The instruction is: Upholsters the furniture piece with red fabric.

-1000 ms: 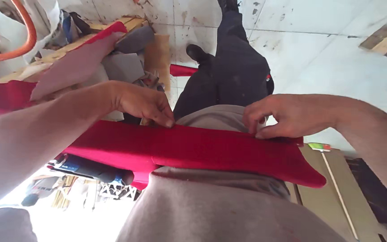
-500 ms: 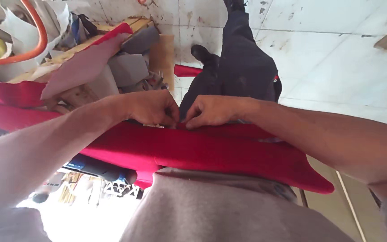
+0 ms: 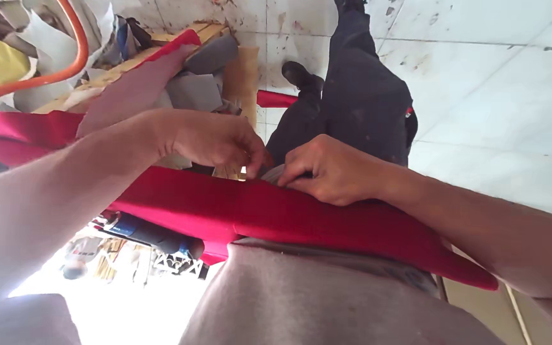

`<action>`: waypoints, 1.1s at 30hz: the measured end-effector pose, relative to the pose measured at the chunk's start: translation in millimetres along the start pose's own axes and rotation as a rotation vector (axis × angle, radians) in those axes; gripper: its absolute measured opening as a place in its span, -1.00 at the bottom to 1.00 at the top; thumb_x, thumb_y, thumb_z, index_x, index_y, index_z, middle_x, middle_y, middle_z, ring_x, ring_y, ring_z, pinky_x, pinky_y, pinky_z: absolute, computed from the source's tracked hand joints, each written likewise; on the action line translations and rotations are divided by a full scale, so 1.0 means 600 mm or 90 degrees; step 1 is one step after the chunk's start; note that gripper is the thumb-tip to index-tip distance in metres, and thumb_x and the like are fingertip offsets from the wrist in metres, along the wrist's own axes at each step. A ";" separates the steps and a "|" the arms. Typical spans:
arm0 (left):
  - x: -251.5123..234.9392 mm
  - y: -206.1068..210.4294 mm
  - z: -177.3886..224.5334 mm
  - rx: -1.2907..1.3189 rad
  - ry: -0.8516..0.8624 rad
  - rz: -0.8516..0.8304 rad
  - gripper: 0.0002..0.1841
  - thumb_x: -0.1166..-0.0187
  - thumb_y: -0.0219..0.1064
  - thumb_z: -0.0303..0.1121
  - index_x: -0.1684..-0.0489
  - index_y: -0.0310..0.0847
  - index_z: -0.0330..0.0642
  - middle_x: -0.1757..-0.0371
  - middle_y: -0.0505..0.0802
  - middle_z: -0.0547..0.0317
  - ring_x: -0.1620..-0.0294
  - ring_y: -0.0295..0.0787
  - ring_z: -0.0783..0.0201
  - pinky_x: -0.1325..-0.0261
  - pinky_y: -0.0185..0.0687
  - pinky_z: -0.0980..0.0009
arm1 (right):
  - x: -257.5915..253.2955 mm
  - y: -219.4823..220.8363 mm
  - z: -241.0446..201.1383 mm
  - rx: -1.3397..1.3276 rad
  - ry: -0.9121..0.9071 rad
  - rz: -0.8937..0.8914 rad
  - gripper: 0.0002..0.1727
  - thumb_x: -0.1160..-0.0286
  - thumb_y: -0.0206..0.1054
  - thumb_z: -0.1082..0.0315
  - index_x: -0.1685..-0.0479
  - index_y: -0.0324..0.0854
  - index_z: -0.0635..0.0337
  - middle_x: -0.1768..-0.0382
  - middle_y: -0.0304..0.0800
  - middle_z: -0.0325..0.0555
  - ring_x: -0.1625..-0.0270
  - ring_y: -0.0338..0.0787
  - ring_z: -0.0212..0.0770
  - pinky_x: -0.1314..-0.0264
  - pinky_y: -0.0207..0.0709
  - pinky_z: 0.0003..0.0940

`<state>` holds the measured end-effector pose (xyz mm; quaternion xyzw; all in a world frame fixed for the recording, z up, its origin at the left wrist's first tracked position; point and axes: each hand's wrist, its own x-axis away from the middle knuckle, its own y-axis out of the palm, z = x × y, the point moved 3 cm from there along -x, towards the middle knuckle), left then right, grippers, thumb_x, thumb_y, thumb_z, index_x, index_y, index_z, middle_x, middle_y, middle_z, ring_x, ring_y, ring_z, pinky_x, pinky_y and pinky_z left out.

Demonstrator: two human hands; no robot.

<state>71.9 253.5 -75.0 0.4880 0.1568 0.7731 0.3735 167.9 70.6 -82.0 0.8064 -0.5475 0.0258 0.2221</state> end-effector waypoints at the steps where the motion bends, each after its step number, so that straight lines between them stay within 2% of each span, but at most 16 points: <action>1: -0.004 0.004 0.004 0.055 -0.024 0.006 -0.72 -0.71 0.08 -0.52 0.15 0.80 -0.19 -0.05 0.92 0.20 -0.06 0.84 0.35 -0.14 0.76 0.35 | 0.000 0.000 0.001 -0.002 -0.002 0.004 -0.81 -0.53 0.36 0.37 0.20 0.93 0.04 0.33 0.84 -0.36 0.22 0.76 -0.56 0.20 0.63 -0.61; 3: -0.017 0.018 0.010 0.129 -0.127 -0.023 -0.67 -0.86 -0.06 -0.39 -0.18 0.67 -0.22 -0.09 0.88 0.08 -0.09 0.85 0.26 -0.20 0.77 0.27 | 0.001 0.001 0.002 -0.004 0.001 0.013 -0.81 -0.52 0.35 0.36 0.19 0.93 0.05 0.32 0.85 -0.37 0.22 0.77 -0.57 0.18 0.64 -0.62; 5: -0.023 0.029 0.013 0.125 -0.210 -0.057 -0.63 -0.90 -0.04 -0.26 -0.27 0.71 -0.17 -0.08 0.85 0.11 -0.07 0.79 0.29 -0.16 0.70 0.28 | 0.002 0.002 0.003 -0.009 0.012 0.020 -0.82 -0.52 0.36 0.35 0.20 0.92 0.04 0.30 0.87 -0.37 0.20 0.78 -0.58 0.16 0.65 -0.61; 7: -0.017 0.030 0.011 0.112 -0.208 -0.075 -0.63 -0.88 0.02 -0.25 -0.07 0.82 -0.14 0.14 0.87 0.18 0.17 0.74 0.39 0.11 0.60 0.40 | 0.003 0.002 0.006 -0.015 0.013 0.027 -0.82 -0.51 0.37 0.32 0.21 0.92 0.02 0.30 0.87 -0.37 0.19 0.79 -0.58 0.15 0.65 -0.62; 8: -0.012 0.028 0.007 0.105 -0.177 -0.085 -0.63 -0.86 0.04 -0.25 0.00 0.86 -0.11 0.24 0.88 0.22 0.28 0.75 0.43 0.22 0.62 0.45 | 0.003 0.002 0.007 -0.020 0.011 0.031 -0.82 -0.50 0.37 0.31 0.21 0.93 0.02 0.31 0.87 -0.37 0.19 0.79 -0.59 0.16 0.64 -0.63; 10: -0.003 0.027 -0.002 0.123 -0.106 -0.087 -0.69 -0.81 0.11 -0.35 0.05 0.87 -0.14 0.36 0.89 0.22 0.44 0.76 0.47 0.39 0.64 0.53 | 0.004 0.002 0.010 -0.033 0.018 0.031 -0.82 -0.49 0.37 0.31 0.22 0.93 0.01 0.31 0.87 -0.39 0.19 0.78 -0.59 0.17 0.64 -0.63; 12: 0.008 0.030 -0.006 0.131 -0.083 -0.053 -0.75 -0.76 0.20 -0.44 0.01 0.87 -0.18 0.35 0.91 0.22 0.42 0.80 0.50 0.35 0.70 0.58 | 0.005 0.002 0.009 -0.049 0.045 0.017 -0.84 -0.49 0.39 0.32 0.21 0.93 0.00 0.28 0.88 -0.39 0.17 0.79 -0.60 0.16 0.65 -0.64; 16: 0.019 0.033 0.000 0.106 -0.116 0.046 -0.80 -0.68 0.29 -0.46 0.08 0.90 -0.09 0.33 0.93 0.29 0.35 0.83 0.51 0.29 0.74 0.56 | 0.007 -0.005 0.002 -0.059 0.118 -0.008 -0.86 -0.52 0.41 0.32 0.18 0.92 -0.04 0.25 0.88 -0.41 0.15 0.79 -0.59 0.14 0.66 -0.60; 20: 0.016 0.029 -0.003 0.162 -0.116 0.024 -0.73 -0.78 0.17 -0.37 0.01 0.87 -0.16 0.38 0.89 0.27 0.43 0.76 0.51 0.37 0.66 0.59 | 0.006 -0.008 -0.002 -0.049 0.183 -0.023 -0.87 -0.54 0.42 0.30 0.14 0.90 -0.04 0.24 0.89 -0.40 0.23 0.78 -0.58 0.17 0.66 -0.55; 24: 0.005 0.033 -0.008 0.140 -0.163 0.014 -0.78 -0.74 0.27 -0.33 0.04 0.87 -0.15 0.36 0.90 0.24 0.39 0.81 0.50 0.33 0.71 0.56 | 0.004 -0.009 -0.002 -0.036 0.218 -0.030 -0.88 -0.54 0.43 0.28 0.17 0.90 -0.04 0.26 0.88 -0.39 0.27 0.77 -0.56 0.21 0.66 -0.52; 26: 0.001 0.035 -0.006 0.099 -0.192 0.026 -0.82 -0.70 0.34 -0.32 0.12 0.90 -0.11 0.37 0.91 0.24 0.38 0.82 0.49 0.30 0.72 0.54 | 0.005 -0.008 0.000 -0.035 0.223 -0.028 -0.88 -0.54 0.43 0.28 0.16 0.90 -0.04 0.27 0.88 -0.40 0.29 0.76 -0.56 0.23 0.65 -0.52; 28: -0.002 0.034 -0.003 0.030 -0.177 0.042 -0.83 -0.68 0.36 -0.32 0.17 0.91 -0.09 0.41 0.91 0.27 0.41 0.81 0.49 0.30 0.72 0.51 | 0.006 -0.008 0.001 -0.037 0.230 -0.030 -0.88 -0.54 0.44 0.28 0.15 0.90 -0.05 0.31 0.87 -0.41 0.33 0.75 -0.56 0.26 0.65 -0.52; 31: -0.009 0.041 0.001 -0.142 -0.084 0.076 -0.80 -0.69 0.33 -0.30 0.28 0.90 -0.01 0.52 0.83 0.39 0.48 0.72 0.53 0.39 0.63 0.46 | 0.006 -0.008 0.000 -0.030 0.258 -0.053 -0.88 -0.55 0.44 0.27 0.14 0.90 -0.07 0.35 0.87 -0.42 0.36 0.75 -0.55 0.28 0.65 -0.49; 33: -0.010 0.045 0.008 -0.215 -0.026 0.108 -0.80 -0.66 0.33 -0.29 0.31 0.90 0.06 0.52 0.82 0.46 0.46 0.71 0.57 0.38 0.61 0.46 | 0.008 -0.011 -0.004 -0.017 0.266 -0.064 -0.88 -0.56 0.42 0.26 0.16 0.90 -0.10 0.28 0.87 -0.43 0.30 0.76 -0.55 0.24 0.64 -0.48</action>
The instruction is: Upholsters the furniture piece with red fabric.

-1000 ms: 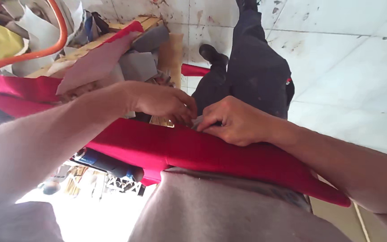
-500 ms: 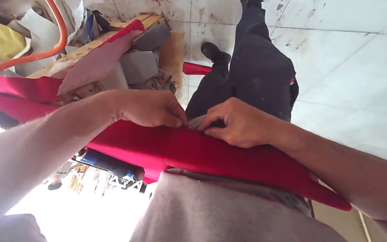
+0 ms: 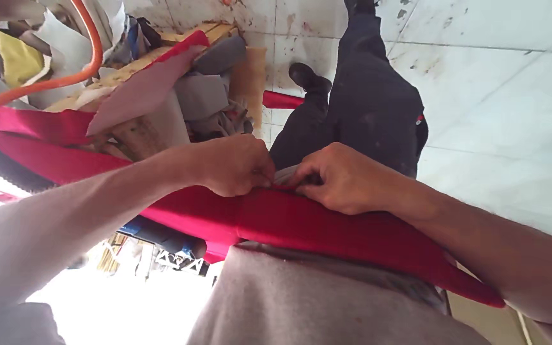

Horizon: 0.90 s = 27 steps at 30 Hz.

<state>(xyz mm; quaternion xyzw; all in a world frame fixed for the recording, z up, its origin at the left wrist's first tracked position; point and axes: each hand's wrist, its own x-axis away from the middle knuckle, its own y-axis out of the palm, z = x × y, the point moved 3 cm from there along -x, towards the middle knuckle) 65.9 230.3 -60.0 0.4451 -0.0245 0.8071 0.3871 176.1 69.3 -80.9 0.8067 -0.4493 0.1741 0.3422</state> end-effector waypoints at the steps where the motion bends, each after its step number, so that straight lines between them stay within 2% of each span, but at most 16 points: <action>1: 0.003 0.001 0.002 -0.014 0.018 0.020 -0.80 -0.64 0.33 -0.28 0.31 0.91 0.08 0.51 0.82 0.48 0.45 0.71 0.58 0.38 0.60 0.47 | 0.003 0.000 -0.001 0.006 -0.011 0.007 -0.88 -0.56 0.42 0.26 0.17 0.90 -0.11 0.26 0.87 -0.43 0.27 0.76 -0.55 0.23 0.65 -0.48; 4: 0.014 0.001 -0.003 -0.008 0.073 0.056 -0.79 -0.62 0.30 -0.29 0.31 0.90 0.08 0.48 0.84 0.52 0.41 0.72 0.64 0.36 0.60 0.53 | 0.012 0.003 -0.004 0.033 -0.091 0.064 -0.85 -0.50 0.39 0.25 0.21 0.91 -0.12 0.30 0.84 -0.45 0.21 0.77 -0.55 0.21 0.64 -0.49; 6: 0.021 0.000 -0.006 0.023 0.089 0.041 -0.77 -0.64 0.25 -0.32 0.28 0.89 0.08 0.47 0.83 0.54 0.41 0.71 0.66 0.38 0.60 0.57 | 0.016 0.007 -0.005 0.053 -0.129 0.085 -0.83 -0.50 0.35 0.25 0.22 0.90 -0.12 0.32 0.82 -0.48 0.22 0.76 -0.57 0.22 0.63 -0.52; 9: 0.031 -0.008 0.001 0.110 0.013 -0.020 -0.72 -0.75 0.16 -0.31 0.19 0.88 0.09 0.38 0.86 0.51 0.33 0.75 0.63 0.29 0.68 0.55 | 0.019 0.008 -0.007 0.071 -0.152 0.096 -0.81 -0.49 0.33 0.27 0.22 0.90 -0.12 0.33 0.82 -0.47 0.22 0.75 -0.56 0.21 0.61 -0.52; 12: 0.031 -0.010 0.023 0.202 -0.074 -0.067 -0.57 -0.87 -0.12 -0.23 0.13 0.78 -0.02 0.15 0.81 0.39 0.05 0.69 0.56 -0.07 0.57 0.44 | 0.019 0.009 -0.007 0.073 -0.159 0.101 -0.81 -0.48 0.33 0.27 0.20 0.90 -0.13 0.30 0.83 -0.47 0.21 0.76 -0.56 0.20 0.62 -0.52; 14: 0.027 -0.008 0.029 0.215 -0.084 -0.059 -0.39 -0.90 -0.37 -0.05 0.19 0.70 -0.04 0.18 0.78 0.37 0.06 0.68 0.53 -0.09 0.56 0.40 | 0.021 0.010 -0.006 0.078 -0.178 0.113 -0.79 -0.48 0.30 0.26 0.20 0.90 -0.12 0.29 0.83 -0.46 0.20 0.76 -0.57 0.19 0.62 -0.53; 15: 0.026 -0.012 0.035 0.201 -0.108 -0.053 -0.30 -0.89 -0.46 0.09 0.18 0.70 -0.01 0.17 0.80 0.36 0.04 0.71 0.49 -0.10 0.59 0.33 | 0.022 0.009 -0.007 0.081 -0.181 0.116 -0.79 -0.49 0.30 0.25 0.21 0.90 -0.12 0.27 0.84 -0.45 0.19 0.76 -0.57 0.17 0.62 -0.52; 17: 0.029 -0.023 0.055 0.139 -0.160 -0.026 -0.19 -0.82 -0.52 0.24 0.11 0.74 0.00 0.17 0.82 0.26 0.03 0.76 0.33 -0.08 0.62 0.11 | 0.024 0.009 -0.009 0.087 -0.182 0.121 -0.80 -0.50 0.31 0.26 0.20 0.90 -0.10 0.26 0.85 -0.43 0.17 0.78 -0.54 0.15 0.64 -0.49; 20: 0.038 -0.014 0.082 -0.020 -0.148 0.019 -0.15 -0.77 -0.52 0.32 0.20 0.78 0.05 0.30 0.81 0.29 0.09 0.78 0.29 0.05 0.59 0.07 | 0.023 0.009 -0.012 0.097 -0.191 0.120 -0.81 -0.50 0.32 0.27 0.22 0.88 -0.09 0.32 0.83 -0.42 0.21 0.77 -0.53 0.17 0.63 -0.47; 21: 0.042 -0.002 0.089 -0.065 -0.135 0.040 -0.14 -0.75 -0.50 0.35 0.23 0.80 0.08 0.25 0.84 0.30 0.02 0.79 0.30 0.00 0.62 0.07 | 0.023 0.010 -0.013 0.097 -0.204 0.124 -0.83 -0.49 0.32 0.29 0.26 0.86 -0.08 0.36 0.79 -0.42 0.26 0.74 -0.52 0.22 0.61 -0.48; 22: 0.047 0.012 0.094 -0.102 -0.126 0.050 -0.13 -0.74 -0.49 0.36 0.15 0.82 0.07 0.07 0.88 0.26 -0.17 0.79 0.25 -0.18 0.63 0.00 | 0.024 0.011 -0.012 0.101 -0.220 0.133 -0.82 -0.48 0.31 0.31 0.28 0.86 -0.06 0.37 0.79 -0.40 0.28 0.73 -0.51 0.24 0.61 -0.48; 25: 0.066 0.060 0.111 -0.200 -0.139 0.126 -0.13 -0.75 -0.53 0.33 -0.25 0.76 0.03 -0.22 0.83 0.10 -0.37 0.67 0.04 -0.45 0.38 -0.12 | 0.047 -0.005 -0.021 0.163 -0.225 0.216 -0.77 -0.56 0.26 0.28 0.13 0.88 -0.02 0.20 0.87 -0.32 0.14 0.82 -0.43 0.07 0.72 -0.37; 26: 0.074 0.074 0.119 -0.217 -0.160 0.173 -0.15 -0.77 -0.50 0.30 -0.27 0.74 -0.02 -0.21 0.82 0.03 -0.39 0.65 -0.02 -0.54 0.30 -0.17 | 0.061 -0.021 -0.039 0.208 -0.232 0.281 -0.74 -0.57 0.24 0.27 0.03 0.87 0.01 0.11 0.86 -0.26 0.09 0.82 -0.37 0.03 0.74 -0.29; 27: 0.081 0.089 0.125 -0.216 -0.182 0.229 -0.19 -0.80 -0.44 0.26 -0.20 0.74 -0.08 -0.15 0.82 -0.02 -0.38 0.65 -0.06 -0.60 0.24 -0.20 | 0.074 -0.038 -0.069 0.263 -0.254 0.341 -0.70 -0.59 0.22 0.26 -0.11 0.84 0.03 0.01 0.83 -0.20 0.03 0.82 -0.31 -0.02 0.75 -0.24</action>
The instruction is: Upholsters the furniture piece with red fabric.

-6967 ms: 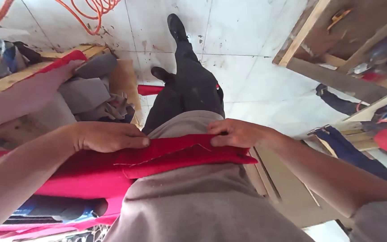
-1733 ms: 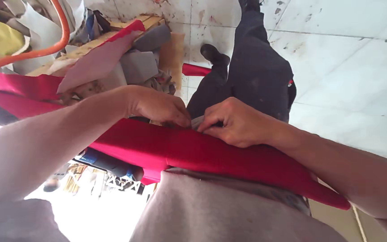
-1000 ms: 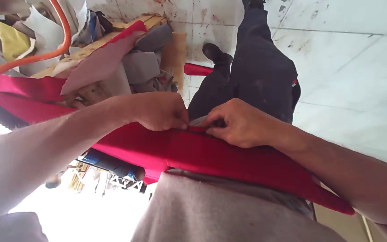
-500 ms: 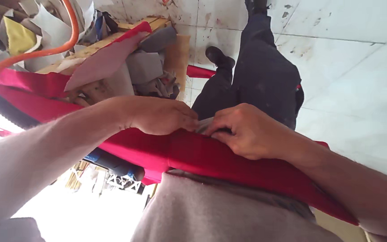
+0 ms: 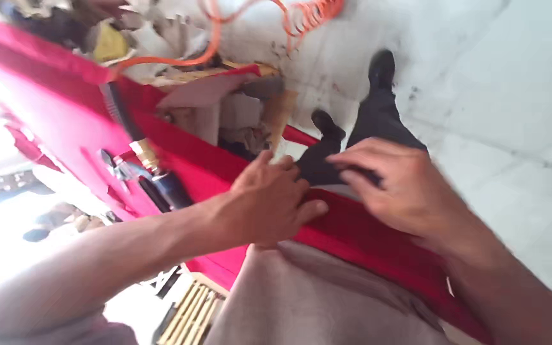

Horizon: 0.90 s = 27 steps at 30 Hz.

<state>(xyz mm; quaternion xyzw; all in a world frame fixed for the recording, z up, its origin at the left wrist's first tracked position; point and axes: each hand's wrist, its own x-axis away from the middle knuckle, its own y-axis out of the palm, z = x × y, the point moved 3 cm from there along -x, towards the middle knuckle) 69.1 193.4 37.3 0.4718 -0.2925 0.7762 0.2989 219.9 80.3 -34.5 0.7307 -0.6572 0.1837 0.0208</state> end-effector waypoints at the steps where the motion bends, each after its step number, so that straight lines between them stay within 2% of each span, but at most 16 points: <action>1: 0.012 0.009 0.006 0.012 -0.033 0.043 -0.22 -0.82 -0.40 0.22 -0.15 0.74 -0.13 -0.13 0.82 -0.05 -0.40 0.63 -0.08 -0.64 0.19 -0.19 | -0.016 -0.025 -0.035 0.059 -0.057 0.039 -0.65 -0.62 0.20 0.26 -0.24 0.80 0.04 -0.09 0.80 -0.14 -0.05 0.81 -0.26 -0.06 0.73 -0.21; 3: 0.026 0.041 0.012 0.025 -0.071 0.169 -0.29 -0.84 -0.33 0.16 -0.06 0.76 -0.12 -0.08 0.84 0.01 -0.38 0.64 -0.02 -0.60 0.25 -0.12 | -0.056 -0.036 -0.146 0.140 -0.275 0.049 -0.62 -0.64 0.18 0.32 -0.30 0.77 0.13 -0.13 0.79 0.04 -0.17 0.78 -0.07 -0.13 0.68 -0.11; 4: 0.019 0.076 0.009 0.021 -0.065 0.338 -0.37 -0.83 -0.21 0.12 0.06 0.80 -0.07 0.01 0.88 0.07 -0.29 0.73 0.04 -0.52 0.41 -0.10 | -0.076 -0.015 -0.209 0.170 -0.413 0.015 -0.63 -0.61 0.18 0.34 -0.24 0.80 0.13 -0.11 0.81 0.06 -0.22 0.77 0.01 -0.15 0.67 -0.06; 5: -0.015 0.127 -0.003 0.005 -0.008 0.648 -0.49 -0.71 0.00 0.07 0.30 0.85 -0.01 0.25 0.90 0.13 0.03 0.86 0.10 -0.15 0.68 -0.07 | -0.097 0.025 -0.266 0.203 -0.550 -0.043 -0.67 -0.61 0.20 0.31 -0.18 0.82 0.08 -0.10 0.82 0.03 -0.27 0.76 0.04 -0.19 0.67 -0.04; 6: -0.038 0.148 -0.007 0.009 0.014 0.790 -0.59 -0.66 0.12 0.05 0.27 0.86 0.04 0.26 0.90 0.21 0.12 0.87 0.21 0.02 0.74 0.04 | -0.117 0.080 -0.313 0.250 -0.662 -0.127 -0.68 -0.58 0.25 0.23 -0.17 0.82 -0.01 -0.16 0.81 -0.04 -0.34 0.72 0.03 -0.29 0.64 -0.05; 7: -0.044 0.149 -0.002 0.014 0.006 0.832 -0.63 -0.67 0.16 0.02 0.17 0.86 0.07 0.22 0.91 0.24 0.12 0.87 0.26 0.09 0.76 0.14 | -0.136 0.143 -0.347 0.305 -0.746 -0.223 -0.66 -0.46 0.33 0.22 -0.19 0.80 -0.06 -0.22 0.78 -0.08 -0.42 0.66 0.01 -0.41 0.57 -0.05; 8: -0.032 0.138 0.008 0.044 -0.027 0.762 -0.59 -0.75 0.10 0.01 -0.05 0.84 0.01 0.04 0.93 0.16 -0.03 0.88 0.20 -0.04 0.77 0.08 | -0.156 0.205 -0.368 0.366 -0.799 -0.303 -0.63 -0.38 0.44 0.28 -0.21 0.79 -0.07 -0.28 0.76 -0.07 -0.48 0.63 0.03 -0.52 0.51 -0.02; 10: 0.015 0.091 0.021 0.155 -0.099 0.517 -0.44 -0.82 -0.03 0.08 -0.45 0.64 -0.10 -0.43 0.76 -0.06 -0.52 0.63 -0.05 -0.51 0.47 -0.25 | -0.206 0.304 -0.374 0.528 -0.797 -0.448 -0.37 -0.18 0.61 0.27 -0.41 0.69 -0.05 -0.41 0.67 0.06 -0.55 0.55 0.15 -0.65 0.32 0.12; 12: 0.035 0.083 0.017 0.180 -0.106 0.542 -0.44 -0.74 0.06 0.11 -0.23 0.75 -0.17 -0.32 0.81 -0.14 -0.46 0.67 -0.14 -0.44 0.46 -0.36 | -0.240 0.362 -0.369 0.638 -0.748 -0.532 -0.17 -0.21 0.66 0.07 -0.64 0.51 -0.09 -0.46 0.63 0.11 -0.55 0.54 0.20 -0.74 0.17 0.18; 15: 0.029 0.097 0.010 0.155 -0.081 0.569 -0.40 -0.79 -0.06 0.10 -0.46 0.63 -0.13 -0.45 0.74 -0.17 -0.55 0.59 -0.19 -0.52 0.35 -0.41 | -0.239 0.388 -0.374 0.604 -0.770 -0.518 -0.15 -0.24 0.65 0.15 -0.69 0.45 -0.12 -0.26 0.74 0.11 -0.32 0.70 0.19 -0.33 0.55 0.18; 17: 0.026 0.099 0.012 0.136 -0.068 0.601 -0.43 -0.77 -0.02 0.09 -0.38 0.70 -0.12 -0.37 0.79 -0.16 -0.48 0.66 -0.19 -0.48 0.39 -0.42 | -0.223 0.354 -0.386 0.620 -0.755 -0.462 -0.17 -0.26 0.61 0.22 -0.68 0.44 -0.10 -0.24 0.75 0.09 -0.30 0.71 0.17 -0.28 0.56 0.16; 19: 0.038 0.088 0.020 0.080 -0.090 0.573 -0.50 -0.74 0.06 0.01 -0.07 0.80 -0.22 -0.12 0.87 -0.20 -0.32 0.74 -0.22 -0.40 0.45 -0.39 | -0.206 0.272 -0.402 0.658 -0.700 -0.375 -0.18 -0.31 0.60 0.17 -0.68 0.42 0.02 -0.26 0.72 0.17 -0.35 0.67 0.23 -0.33 0.53 0.22; 21: 0.039 0.079 0.031 0.003 -0.141 0.524 -0.48 -0.71 0.03 -0.02 0.33 0.82 -0.22 0.12 0.89 -0.13 -0.26 0.75 -0.19 -0.54 0.31 -0.31 | -0.195 0.157 -0.397 0.663 -0.606 -0.298 -0.19 -0.37 0.51 0.11 -0.70 0.39 0.09 -0.31 0.68 0.24 -0.40 0.64 0.29 -0.33 0.52 0.27; 23: 0.031 0.075 0.027 -0.045 -0.165 0.516 -0.46 -0.69 0.01 0.04 0.36 0.84 -0.15 0.11 0.90 -0.05 -0.31 0.73 -0.14 -0.63 0.25 -0.25 | -0.184 0.024 -0.354 0.566 -0.485 -0.212 -0.27 -0.39 0.44 0.07 -0.62 0.47 0.14 -0.29 0.73 0.21 -0.38 0.71 0.23 -0.36 0.54 0.26; 25: 0.026 0.075 0.024 -0.054 -0.170 0.510 -0.48 -0.63 0.02 0.03 0.41 0.84 -0.10 0.19 0.91 0.00 -0.26 0.75 -0.13 -0.63 0.26 -0.24 | -0.161 -0.090 -0.265 0.371 -0.342 -0.148 -0.41 -0.39 0.37 0.15 -0.45 0.57 0.18 -0.14 0.82 0.11 -0.21 0.81 0.06 -0.27 0.59 0.18; 27: 0.027 0.070 0.024 -0.049 -0.158 0.498 -0.52 -0.59 0.01 -0.03 0.37 0.86 -0.07 0.23 0.90 0.05 -0.19 0.77 -0.11 -0.63 0.25 -0.23 | -0.135 -0.159 -0.128 0.121 -0.234 -0.122 -0.70 -0.42 0.25 0.25 -0.05 0.68 0.15 0.28 0.77 -0.20 0.29 0.77 -0.34 0.21 0.68 -0.24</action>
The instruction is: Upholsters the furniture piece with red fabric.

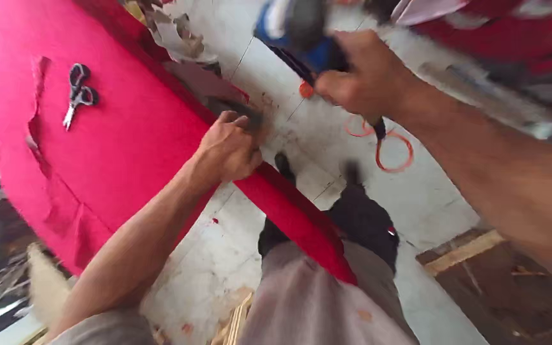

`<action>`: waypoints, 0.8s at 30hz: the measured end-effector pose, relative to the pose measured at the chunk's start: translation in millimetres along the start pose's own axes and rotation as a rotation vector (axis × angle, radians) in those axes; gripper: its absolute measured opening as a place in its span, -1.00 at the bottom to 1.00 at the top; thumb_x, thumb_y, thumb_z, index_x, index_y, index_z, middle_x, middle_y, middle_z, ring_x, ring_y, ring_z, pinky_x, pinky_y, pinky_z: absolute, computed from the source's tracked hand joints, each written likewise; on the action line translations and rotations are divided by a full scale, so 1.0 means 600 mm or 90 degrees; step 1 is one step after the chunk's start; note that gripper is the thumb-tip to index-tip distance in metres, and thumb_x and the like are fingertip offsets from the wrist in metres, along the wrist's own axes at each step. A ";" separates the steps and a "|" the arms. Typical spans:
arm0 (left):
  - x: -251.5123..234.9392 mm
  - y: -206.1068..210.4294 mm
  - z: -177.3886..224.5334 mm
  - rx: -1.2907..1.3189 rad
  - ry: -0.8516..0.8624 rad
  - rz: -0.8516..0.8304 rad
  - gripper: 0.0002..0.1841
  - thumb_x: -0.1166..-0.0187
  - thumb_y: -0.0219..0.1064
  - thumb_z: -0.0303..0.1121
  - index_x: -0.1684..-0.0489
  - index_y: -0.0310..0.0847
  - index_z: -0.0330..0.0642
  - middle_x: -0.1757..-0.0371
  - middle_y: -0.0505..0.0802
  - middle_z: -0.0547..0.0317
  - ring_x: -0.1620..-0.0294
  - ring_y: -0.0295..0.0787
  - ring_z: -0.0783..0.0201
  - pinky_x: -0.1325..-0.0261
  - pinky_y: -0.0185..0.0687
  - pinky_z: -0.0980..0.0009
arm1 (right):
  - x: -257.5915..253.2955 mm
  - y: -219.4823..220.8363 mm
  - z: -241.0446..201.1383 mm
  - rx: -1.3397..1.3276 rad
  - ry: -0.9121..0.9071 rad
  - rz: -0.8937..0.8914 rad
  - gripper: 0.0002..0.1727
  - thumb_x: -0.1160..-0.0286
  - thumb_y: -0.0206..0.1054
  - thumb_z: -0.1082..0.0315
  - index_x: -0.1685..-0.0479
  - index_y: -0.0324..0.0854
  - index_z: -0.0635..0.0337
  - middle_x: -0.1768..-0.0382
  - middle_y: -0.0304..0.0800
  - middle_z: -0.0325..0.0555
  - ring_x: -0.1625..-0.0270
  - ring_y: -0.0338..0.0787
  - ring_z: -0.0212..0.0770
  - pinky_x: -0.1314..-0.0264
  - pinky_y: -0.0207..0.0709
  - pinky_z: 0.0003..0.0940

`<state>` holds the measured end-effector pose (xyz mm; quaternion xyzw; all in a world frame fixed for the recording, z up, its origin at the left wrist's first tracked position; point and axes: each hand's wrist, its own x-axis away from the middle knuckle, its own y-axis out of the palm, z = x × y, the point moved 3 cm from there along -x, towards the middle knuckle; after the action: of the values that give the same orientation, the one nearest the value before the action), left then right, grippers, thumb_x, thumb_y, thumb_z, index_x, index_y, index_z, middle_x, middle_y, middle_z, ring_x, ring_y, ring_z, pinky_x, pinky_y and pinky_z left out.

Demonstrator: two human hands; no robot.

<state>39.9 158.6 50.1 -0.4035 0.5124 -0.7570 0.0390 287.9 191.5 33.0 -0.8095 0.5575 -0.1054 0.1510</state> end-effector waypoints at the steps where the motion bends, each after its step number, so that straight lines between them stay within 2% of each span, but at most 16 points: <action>1: -0.003 0.001 -0.001 -0.003 0.013 -0.002 -0.51 -0.57 -0.04 -0.04 0.35 0.87 -0.04 0.22 0.91 0.11 -0.18 0.77 -0.09 -0.62 0.27 -0.23 | 0.045 0.010 0.072 -0.176 0.051 0.003 -0.81 -0.45 0.16 0.31 0.12 0.65 0.10 0.46 0.70 -0.37 0.50 0.71 -0.49 0.43 0.67 -0.44; 2: -0.009 0.002 -0.003 -0.008 0.036 -0.002 -0.48 -0.57 -0.10 -0.05 0.30 0.89 -0.02 0.19 0.92 0.13 -0.17 0.76 -0.07 -0.58 0.28 -0.23 | 0.091 0.040 0.144 -0.388 0.124 -0.015 -0.79 -0.46 0.06 0.33 0.17 0.63 0.08 0.54 0.70 -0.38 0.58 0.69 -0.46 0.54 0.67 -0.44; 3: -0.012 0.004 -0.003 -0.003 0.056 -0.008 -0.44 -0.58 -0.15 -0.07 0.25 0.90 -0.04 0.17 0.93 0.11 -0.15 0.76 -0.08 -0.55 0.29 -0.23 | 0.142 0.086 0.202 -0.591 0.207 -0.049 -0.73 -0.50 0.01 0.28 0.09 0.62 0.08 0.56 0.69 -0.35 0.61 0.69 -0.41 0.56 0.70 -0.41; 5: -0.010 0.003 -0.003 0.010 0.060 -0.016 -0.42 -0.64 -0.18 -0.10 0.17 0.88 -0.14 0.13 0.93 0.02 -0.15 0.76 -0.11 -0.56 0.27 -0.21 | 0.217 0.194 0.272 -0.893 0.329 -0.140 -0.64 -0.61 -0.02 0.12 -0.06 0.63 0.03 0.57 0.71 -0.29 0.62 0.72 -0.35 0.54 0.74 -0.37; 8: -0.001 0.005 -0.010 0.024 0.027 -0.033 -0.36 -0.74 -0.23 -0.04 0.10 0.88 -0.16 0.09 0.94 0.01 -0.19 0.76 -0.02 -0.65 0.22 -0.12 | 0.265 0.339 0.310 -1.236 0.365 -0.311 -0.52 -0.72 -0.08 -0.03 -0.23 0.61 0.05 0.54 0.69 -0.27 0.56 0.77 -0.33 0.40 0.83 -0.32; 11: 0.012 0.007 -0.013 0.028 -0.024 -0.069 -0.30 -0.77 -0.26 0.07 0.17 0.89 -0.13 0.08 0.95 0.05 -0.20 0.76 0.03 -0.67 0.22 -0.10 | 0.255 0.432 0.307 -1.499 0.360 -0.463 -0.49 -0.74 -0.07 -0.07 -0.18 0.61 0.10 0.59 0.62 -0.30 0.59 0.77 -0.34 0.41 0.87 -0.28; 13: 0.014 0.005 -0.007 0.017 -0.062 -0.091 -0.27 -0.79 -0.27 0.13 0.19 0.89 -0.13 0.11 0.95 0.06 -0.17 0.78 0.03 -0.65 0.24 -0.11 | 0.237 0.469 0.296 -1.599 0.326 -0.543 -0.53 -0.73 0.03 -0.08 -0.14 0.60 0.13 0.58 0.60 -0.28 0.58 0.78 -0.33 0.40 0.88 -0.28; 15: 0.010 0.001 0.001 -0.010 -0.099 -0.110 -0.24 -0.80 -0.27 0.17 0.23 0.89 -0.13 0.15 0.96 0.05 -0.14 0.81 0.04 -0.66 0.25 -0.10 | 0.214 0.484 0.281 -1.629 0.292 -0.594 -0.59 -0.70 0.11 -0.02 -0.10 0.61 0.13 0.61 0.60 -0.30 0.60 0.77 -0.34 0.40 0.88 -0.29; 19: 0.016 -0.006 -0.002 -0.046 -0.144 -0.135 -0.26 -0.77 -0.23 0.23 0.18 0.87 -0.07 0.09 0.94 0.06 -0.14 0.82 0.05 -0.60 0.34 -0.13 | 0.173 0.496 0.254 -1.595 0.236 -0.626 -0.68 -0.74 0.01 0.09 -0.04 0.56 0.09 0.65 0.60 -0.33 0.64 0.74 -0.40 0.48 0.83 -0.38; 22: 0.033 -0.016 -0.002 -0.040 -0.190 -0.128 -0.33 -0.70 -0.11 0.29 0.14 0.86 0.01 0.03 0.83 0.19 -0.19 0.72 0.16 -0.60 0.30 -0.12 | 0.151 0.507 0.239 -1.600 0.230 -0.635 -0.71 -0.75 0.00 0.17 0.07 0.60 0.10 0.67 0.61 -0.32 0.66 0.72 -0.41 0.50 0.81 -0.43; 24: 0.045 -0.024 -0.003 -0.040 -0.214 -0.122 -0.37 -0.65 -0.02 0.32 0.15 0.86 0.06 0.07 0.79 0.25 -0.15 0.69 0.20 -0.57 0.31 -0.10 | 0.146 0.517 0.236 -1.606 0.244 -0.647 -0.70 -0.74 0.00 0.20 -0.01 0.60 0.14 0.68 0.59 -0.32 0.67 0.71 -0.40 0.51 0.80 -0.42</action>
<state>25.4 154.0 77.1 -0.5724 0.4813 -0.6628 0.0393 97.1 24.5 -211.2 -0.4829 -0.0684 0.3157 -0.8139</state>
